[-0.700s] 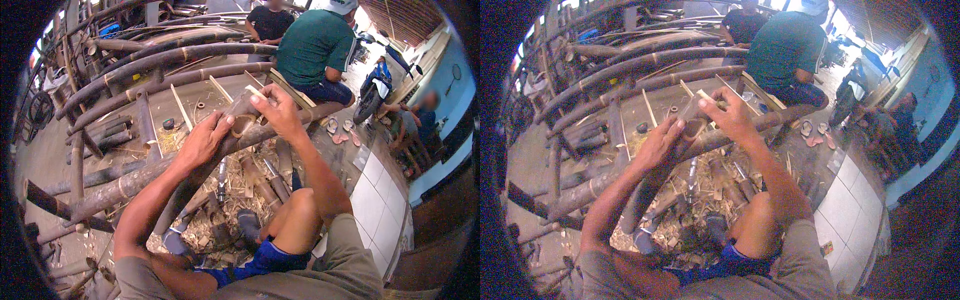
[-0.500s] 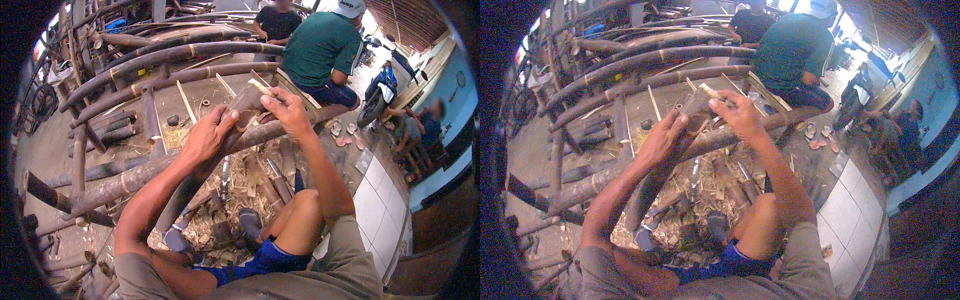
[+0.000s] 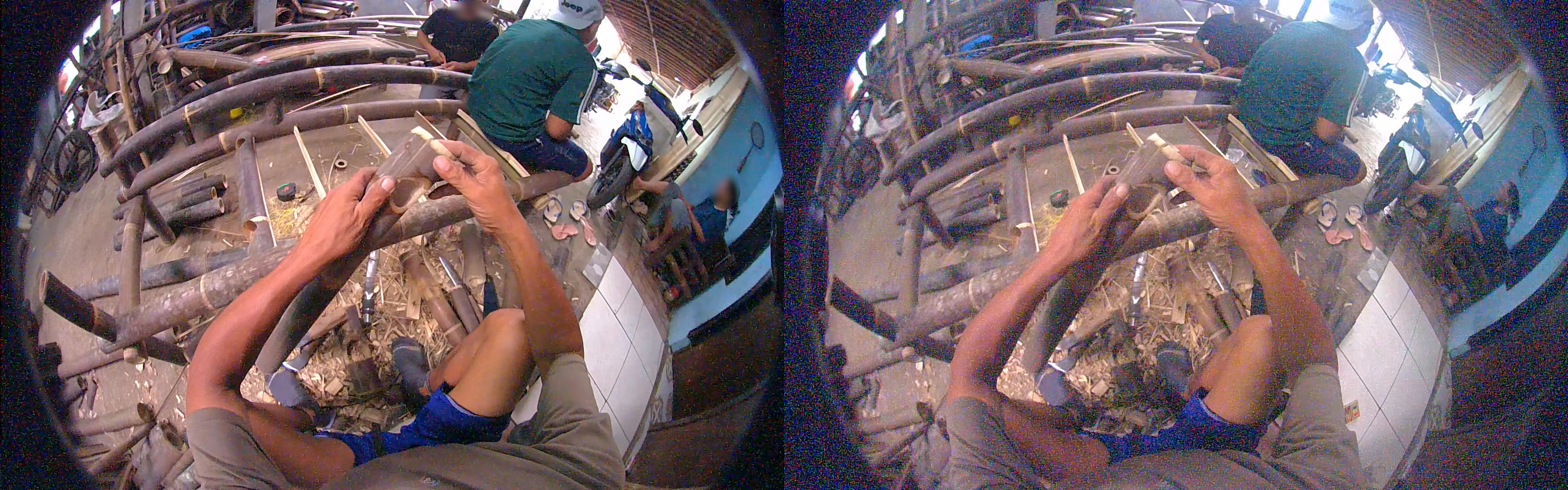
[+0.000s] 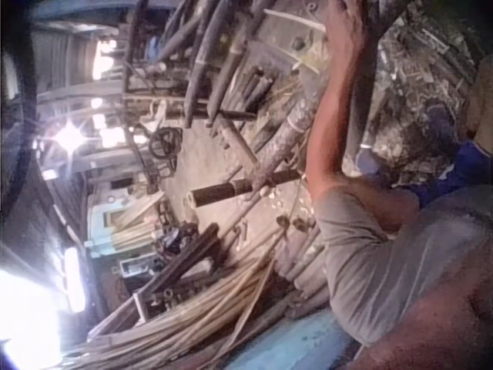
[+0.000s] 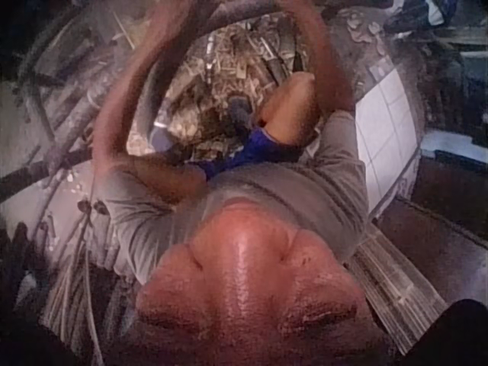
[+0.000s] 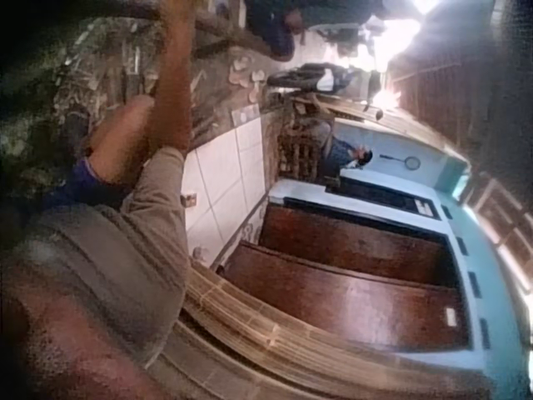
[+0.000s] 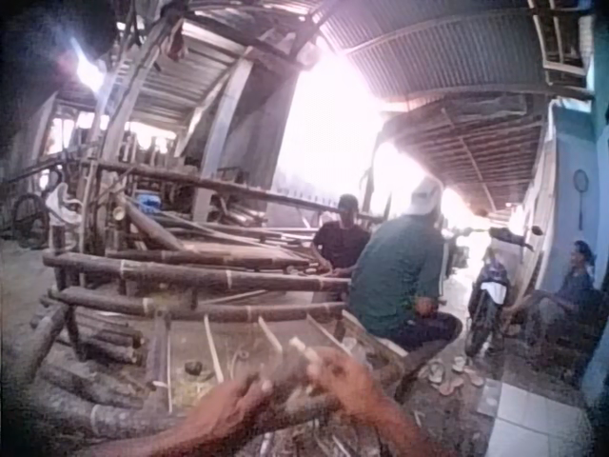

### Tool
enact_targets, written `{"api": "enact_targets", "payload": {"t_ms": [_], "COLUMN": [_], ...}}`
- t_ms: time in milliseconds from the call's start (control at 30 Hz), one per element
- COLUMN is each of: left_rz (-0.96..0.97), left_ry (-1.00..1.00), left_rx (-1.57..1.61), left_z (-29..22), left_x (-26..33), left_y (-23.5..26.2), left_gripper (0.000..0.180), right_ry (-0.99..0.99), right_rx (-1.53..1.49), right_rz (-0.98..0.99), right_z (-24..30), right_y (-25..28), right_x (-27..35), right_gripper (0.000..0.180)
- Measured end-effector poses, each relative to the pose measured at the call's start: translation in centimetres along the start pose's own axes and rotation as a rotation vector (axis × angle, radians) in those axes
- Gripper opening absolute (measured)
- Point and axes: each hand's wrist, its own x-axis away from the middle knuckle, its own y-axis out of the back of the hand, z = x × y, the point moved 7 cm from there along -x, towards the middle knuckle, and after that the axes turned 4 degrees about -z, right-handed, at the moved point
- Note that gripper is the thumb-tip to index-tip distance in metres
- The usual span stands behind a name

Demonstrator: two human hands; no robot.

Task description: The person fits a small bamboo ring into a cut section of a bamboo pole, then applies glue from a tube to the joint area. The person holds the pieces together while the glue is applied.

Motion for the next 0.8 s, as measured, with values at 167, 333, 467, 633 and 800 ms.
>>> {"api": "enact_targets", "payload": {"t_ms": [167, 333, 467, 633, 800], "left_rz": [-0.014, 0.014, 0.039, 0.062, 0.075], "left_ry": [0.008, 0.015, 0.006, -0.014, -0.005], "left_rx": [-0.013, 0.017, 0.073, 0.093, 0.084], "left_z": [-0.2, -0.1, 0.5, 1.0, 1.0], "left_x": [0.2, 0.0, -0.1, -0.4, -0.5], "left_y": [0.3, 0.1, -0.4, -0.7, -0.6], "left_gripper": [0.061, 0.062, 0.063, 0.065, 0.065], "right_ry": [0.012, 0.018, 0.002, -0.027, -0.077], "right_rx": [0.027, 0.004, -0.021, -0.016, -0.008], "right_rz": [0.012, 0.008, 0.023, 0.021, 0.028], "right_z": [0.8, 0.8, 0.6, 0.0, -0.6], "right_y": [-0.3, -0.1, -0.2, 0.0, 0.1], "right_x": [0.1, 0.4, 0.3, 0.2, 0.2], "right_gripper": [0.044, 0.045, 0.044, 0.044, 0.045]}}
